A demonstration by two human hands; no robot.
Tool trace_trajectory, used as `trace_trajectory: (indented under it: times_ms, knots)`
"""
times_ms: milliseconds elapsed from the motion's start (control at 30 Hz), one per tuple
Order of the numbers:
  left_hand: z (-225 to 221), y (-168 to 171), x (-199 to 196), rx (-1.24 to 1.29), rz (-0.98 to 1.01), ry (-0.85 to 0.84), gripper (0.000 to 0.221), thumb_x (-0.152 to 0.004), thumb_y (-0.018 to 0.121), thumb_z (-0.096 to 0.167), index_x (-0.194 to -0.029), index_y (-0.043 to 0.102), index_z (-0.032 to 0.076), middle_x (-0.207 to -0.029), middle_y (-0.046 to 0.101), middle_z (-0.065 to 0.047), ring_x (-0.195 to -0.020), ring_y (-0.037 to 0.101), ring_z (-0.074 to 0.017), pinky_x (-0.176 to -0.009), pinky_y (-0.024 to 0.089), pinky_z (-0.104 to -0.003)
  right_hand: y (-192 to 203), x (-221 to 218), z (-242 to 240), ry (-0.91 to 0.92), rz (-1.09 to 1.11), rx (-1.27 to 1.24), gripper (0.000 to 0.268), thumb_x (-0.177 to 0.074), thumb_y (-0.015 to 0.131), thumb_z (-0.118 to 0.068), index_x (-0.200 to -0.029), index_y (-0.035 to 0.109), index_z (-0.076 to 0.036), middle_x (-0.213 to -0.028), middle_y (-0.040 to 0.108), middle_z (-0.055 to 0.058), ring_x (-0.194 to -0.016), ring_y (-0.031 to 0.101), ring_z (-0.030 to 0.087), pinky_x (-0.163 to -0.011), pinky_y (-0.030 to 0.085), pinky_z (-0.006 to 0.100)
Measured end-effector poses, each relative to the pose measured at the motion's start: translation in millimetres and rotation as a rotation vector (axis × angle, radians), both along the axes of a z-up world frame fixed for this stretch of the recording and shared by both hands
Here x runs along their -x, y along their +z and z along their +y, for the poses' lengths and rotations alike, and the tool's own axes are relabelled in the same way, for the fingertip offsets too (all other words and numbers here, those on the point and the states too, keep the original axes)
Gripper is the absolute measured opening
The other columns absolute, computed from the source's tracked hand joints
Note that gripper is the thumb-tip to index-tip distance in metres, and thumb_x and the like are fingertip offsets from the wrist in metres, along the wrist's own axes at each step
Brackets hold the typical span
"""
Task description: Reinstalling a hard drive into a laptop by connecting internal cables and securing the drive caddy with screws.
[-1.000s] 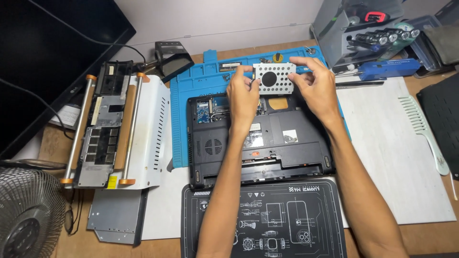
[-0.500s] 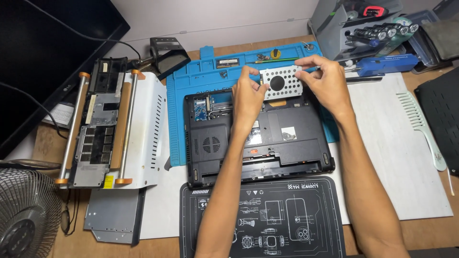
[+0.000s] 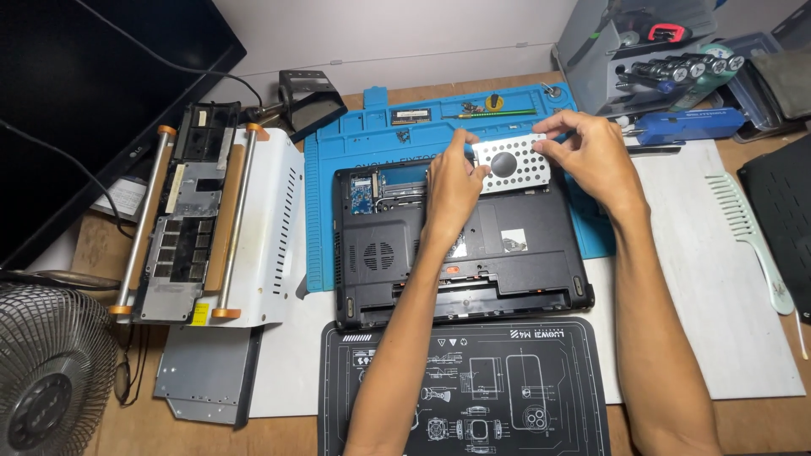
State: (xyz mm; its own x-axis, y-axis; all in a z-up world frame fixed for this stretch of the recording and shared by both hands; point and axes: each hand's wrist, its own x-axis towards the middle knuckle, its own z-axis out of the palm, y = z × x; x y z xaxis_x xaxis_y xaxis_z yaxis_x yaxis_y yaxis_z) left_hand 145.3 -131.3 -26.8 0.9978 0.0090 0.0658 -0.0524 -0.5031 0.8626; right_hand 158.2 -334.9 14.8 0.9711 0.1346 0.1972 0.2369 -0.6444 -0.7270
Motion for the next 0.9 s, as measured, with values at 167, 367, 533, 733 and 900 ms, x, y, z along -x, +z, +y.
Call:
trace_trajectory:
  times_ms: [167,367,533,733,900]
  knots:
    - [0.5,2.4,1.0,-0.005,-0.001,-0.001,0.041,-0.084,0.076,0.006,-0.121,0.06,0.009,-0.075,0.067,-0.012,-0.087,0.068,-0.0349,-0.083,0.052,-0.048,-2.3,-0.8,-0.2,-0.003,0.002,0.025,0.026,-0.088,0.08,-0.004,-0.113,0.078,-0.009,-0.095,0.073,0.016,-0.074,0.069,0.024,-0.066,0.055,0.036]
    - [3.5,5.5,0.2,-0.006,0.003,-0.015,0.037,-0.084,0.075,0.006,-0.119,0.06,0.008,-0.073,0.067,-0.012,-0.088,0.069,-0.0371,-0.09,0.05,-0.051,-14.4,-5.7,-2.7,0.006,0.011,0.049,0.023,-0.088,0.081,-0.006,-0.11,0.078,-0.01,-0.092,0.073,0.015,-0.076,0.07,0.026,-0.068,0.056,0.038]
    - [1.5,-2.8,-2.9,-0.054,0.009,-0.026,0.037,-0.083,0.076,0.007,-0.116,0.061,0.009,-0.07,0.068,-0.009,-0.088,0.07,-0.0357,-0.093,0.049,-0.05,-10.1,-4.2,0.6,0.007,0.014,0.061,0.02,-0.089,0.08,-0.006,-0.108,0.078,-0.01,-0.091,0.074,0.014,-0.077,0.069,0.026,-0.069,0.056,0.038]
    - [-0.4,-5.6,-4.2,-0.127,-0.03,-0.019,0.036,-0.082,0.077,0.007,-0.115,0.062,0.007,-0.08,0.071,-0.016,-0.094,0.07,-0.0372,-0.097,0.046,-0.05,-7.2,-2.5,5.9,0.007,0.004,0.08,0.014,-0.092,0.08,-0.009,-0.107,0.078,-0.011,-0.091,0.073,0.013,-0.079,0.067,0.024,-0.07,0.055,0.036]
    - [0.9,-10.6,-6.4,-0.23,-0.058,-0.01,0.036,-0.082,0.078,0.011,-0.115,0.064,0.007,-0.091,0.07,-0.02,-0.099,0.068,-0.0382,-0.095,0.045,-0.049,-8.2,-2.9,8.8,0.005,-0.008,0.132,0.012,-0.095,0.079,-0.012,-0.107,0.078,-0.01,-0.093,0.072,0.015,-0.082,0.069,0.028,-0.072,0.056,0.04]
